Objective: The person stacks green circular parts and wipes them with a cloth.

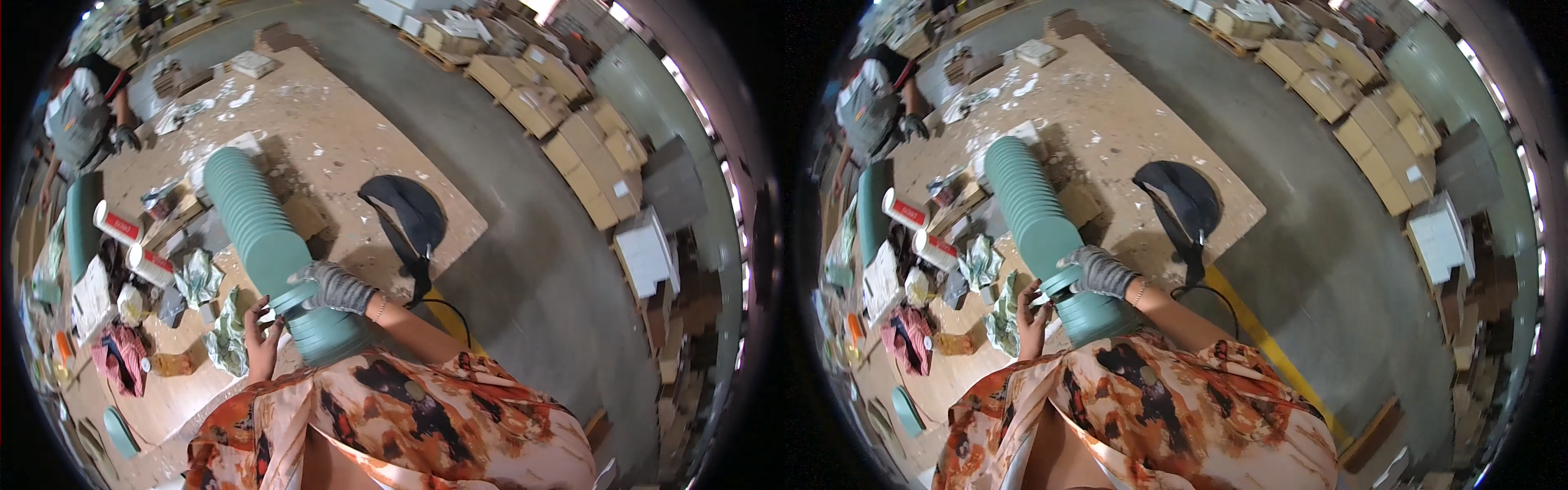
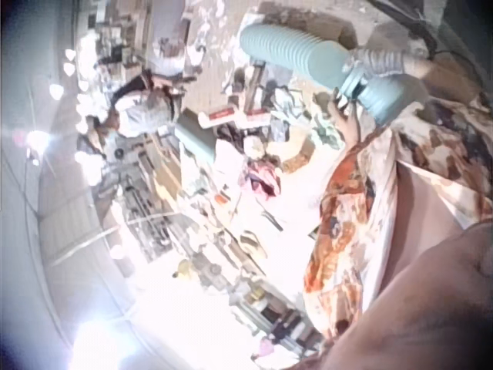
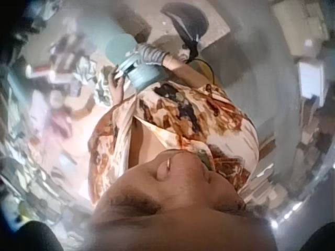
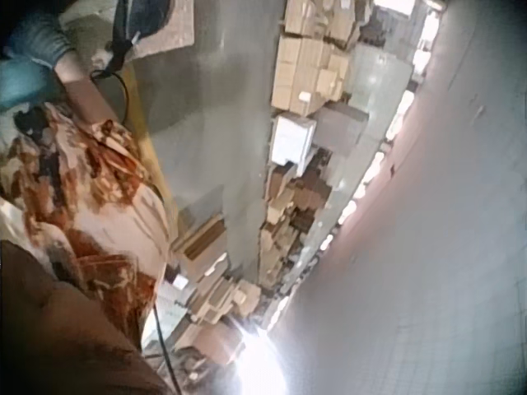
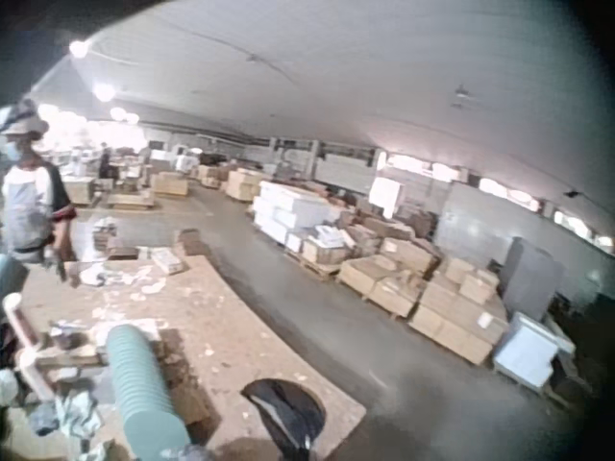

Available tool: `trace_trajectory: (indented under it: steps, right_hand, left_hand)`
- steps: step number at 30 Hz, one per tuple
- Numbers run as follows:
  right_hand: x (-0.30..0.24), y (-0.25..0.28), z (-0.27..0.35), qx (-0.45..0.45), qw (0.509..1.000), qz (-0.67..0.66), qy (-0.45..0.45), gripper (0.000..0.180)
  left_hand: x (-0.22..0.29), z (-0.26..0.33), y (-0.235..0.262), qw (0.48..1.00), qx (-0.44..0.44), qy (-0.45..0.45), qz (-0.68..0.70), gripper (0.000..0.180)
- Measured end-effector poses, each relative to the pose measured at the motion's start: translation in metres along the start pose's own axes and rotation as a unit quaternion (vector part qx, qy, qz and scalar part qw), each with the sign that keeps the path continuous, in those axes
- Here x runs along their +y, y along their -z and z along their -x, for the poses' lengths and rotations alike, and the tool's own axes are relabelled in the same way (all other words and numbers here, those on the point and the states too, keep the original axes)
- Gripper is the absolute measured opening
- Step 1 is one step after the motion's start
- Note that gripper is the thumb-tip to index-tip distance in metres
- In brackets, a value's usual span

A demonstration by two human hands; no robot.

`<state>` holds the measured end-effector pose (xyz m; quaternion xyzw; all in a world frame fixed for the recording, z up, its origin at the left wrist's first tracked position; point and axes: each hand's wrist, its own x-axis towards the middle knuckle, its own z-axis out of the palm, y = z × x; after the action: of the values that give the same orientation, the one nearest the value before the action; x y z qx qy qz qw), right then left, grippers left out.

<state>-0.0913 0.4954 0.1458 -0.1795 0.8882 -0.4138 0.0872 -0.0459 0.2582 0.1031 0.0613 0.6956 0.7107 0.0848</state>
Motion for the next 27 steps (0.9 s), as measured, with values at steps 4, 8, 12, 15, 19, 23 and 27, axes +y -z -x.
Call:
trace_trajectory:
  steps: [4, 8, 12, 15, 19, 23, 27]
  right_hand:
    - [-0.013, 0.003, -0.001, -0.017, 0.999, 0.035, -0.015, 0.048]
    - [-0.018, 0.006, 0.0, -0.03, 0.998, 0.02, -0.051, 0.045]
    - [-0.021, 0.008, -0.001, 0.025, 0.999, -0.009, 0.047, 0.045]
    - [-0.057, 0.025, 0.004, 0.064, 0.982, -0.119, 0.135, 0.045]
    - [-0.082, 0.044, 0.011, 0.098, 0.962, -0.073, 0.243, 0.046]
    - [-0.123, 0.063, 0.002, 0.003, 0.946, -0.027, 0.322, 0.044]
    - [-0.122, 0.058, -0.019, -0.012, 0.939, 0.034, 0.343, 0.036]
  left_hand:
    - [-0.012, -0.015, 0.006, 0.998, -0.015, -0.024, -0.05, 0.052]
    - [-0.008, -0.027, 0.007, 0.987, -0.032, -0.079, -0.135, 0.045]
    - [0.006, -0.036, 0.01, 0.994, -0.03, -0.042, 0.101, 0.047]
    - [0.005, -0.042, 0.026, 0.978, 0.084, 0.141, 0.129, 0.046]
    - [0.022, -0.036, 0.037, 0.914, 0.059, 0.215, 0.339, 0.035]
    - [0.083, -0.018, 0.045, 0.847, -0.025, 0.339, 0.409, 0.046]
    - [0.044, -0.001, 0.077, 0.823, -0.103, 0.303, 0.47, 0.052]
